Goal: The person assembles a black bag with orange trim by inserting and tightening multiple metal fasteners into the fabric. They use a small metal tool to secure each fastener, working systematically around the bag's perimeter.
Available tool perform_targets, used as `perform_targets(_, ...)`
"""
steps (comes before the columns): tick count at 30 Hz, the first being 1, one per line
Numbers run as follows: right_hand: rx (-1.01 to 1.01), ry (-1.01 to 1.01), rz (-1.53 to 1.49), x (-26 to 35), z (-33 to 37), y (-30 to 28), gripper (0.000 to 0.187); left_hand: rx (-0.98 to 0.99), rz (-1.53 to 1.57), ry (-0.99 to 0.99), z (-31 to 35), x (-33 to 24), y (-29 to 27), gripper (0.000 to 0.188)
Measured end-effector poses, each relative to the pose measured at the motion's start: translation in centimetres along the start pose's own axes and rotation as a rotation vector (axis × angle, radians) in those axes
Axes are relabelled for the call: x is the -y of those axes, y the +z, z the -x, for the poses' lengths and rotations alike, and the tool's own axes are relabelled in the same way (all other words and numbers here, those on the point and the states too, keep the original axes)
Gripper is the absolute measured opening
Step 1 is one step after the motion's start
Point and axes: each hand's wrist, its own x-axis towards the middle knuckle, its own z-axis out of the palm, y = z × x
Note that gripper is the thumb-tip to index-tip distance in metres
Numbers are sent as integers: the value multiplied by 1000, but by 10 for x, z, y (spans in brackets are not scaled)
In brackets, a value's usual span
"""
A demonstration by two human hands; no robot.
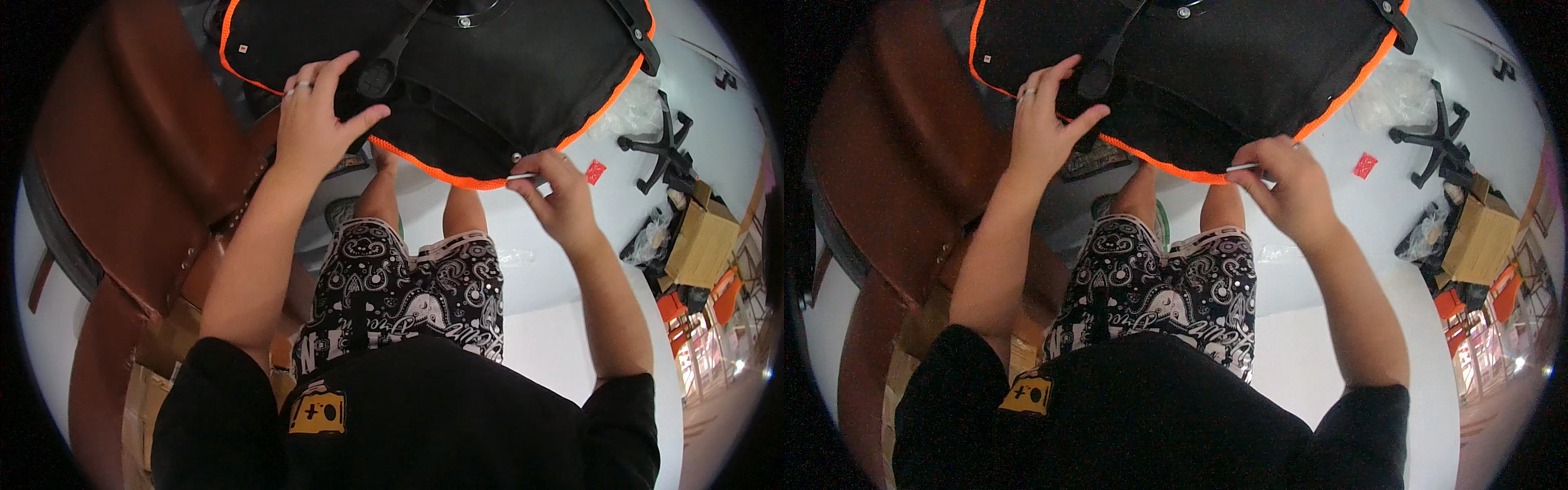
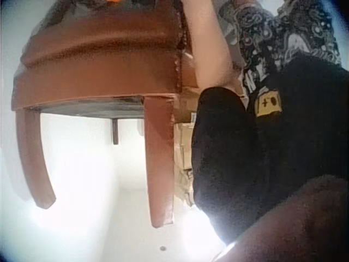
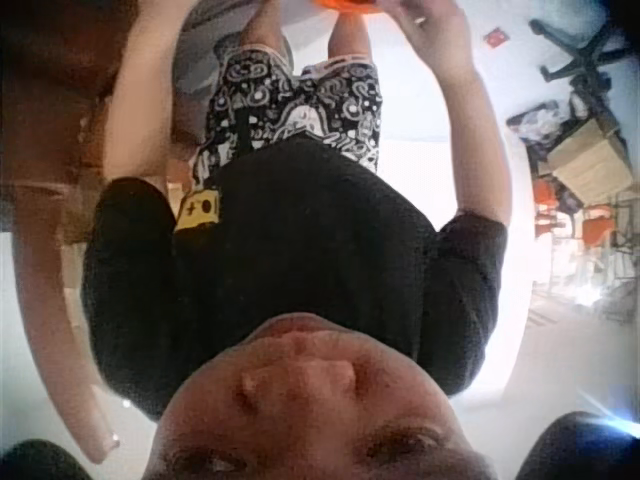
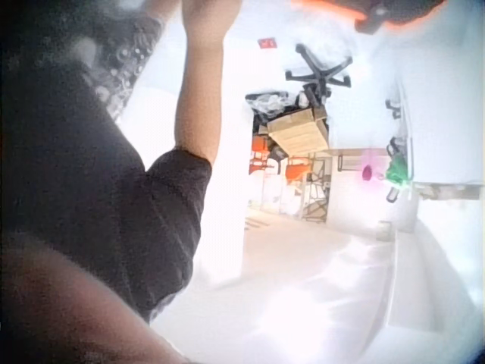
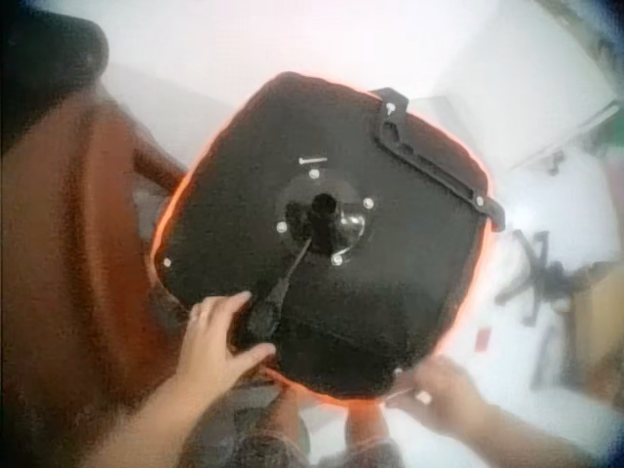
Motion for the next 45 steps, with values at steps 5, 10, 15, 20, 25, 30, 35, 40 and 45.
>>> perform_targets(5, -18, -145, -51, 21, -5, 23, 16, 30, -75, 11, -8, 25, -24, 58)
perform_targets(10, -144, 30, -267, 54, -30, 44, 14, -612, -87, -490, 54, 117, -6, 60)
perform_targets(15, -270, 23, -384, 70, -86, 28, 23, -486, 456, -831, 83, 110, 23, 58)
perform_targets(20, -190, -271, 208, 127, -201, 34, 39, -432, 415, -798, 145, 120, 38, 57)
perform_targets(25, -155, -364, 537, 133, -293, 48, 20, -587, 962, -856, 140, 103, 16, 58)
perform_targets(30, -67, -363, 890, 128, -346, 23, 38, -694, 689, -814, 126, 79, 16, 59)
perform_targets(35, 20, -300, 913, 126, -355, 2, 39, -986, 1302, -1010, 117, 54, 27, 62)
perform_targets(40, -266, -312, 295, 160, -303, 19, 36, -942, 2156, -1058, 128, 39, 17, 42)
perform_targets(45, -417, -287, 150, 166, -198, 38, 25, -653, 2415, -731, 146, 51, 41, 48)
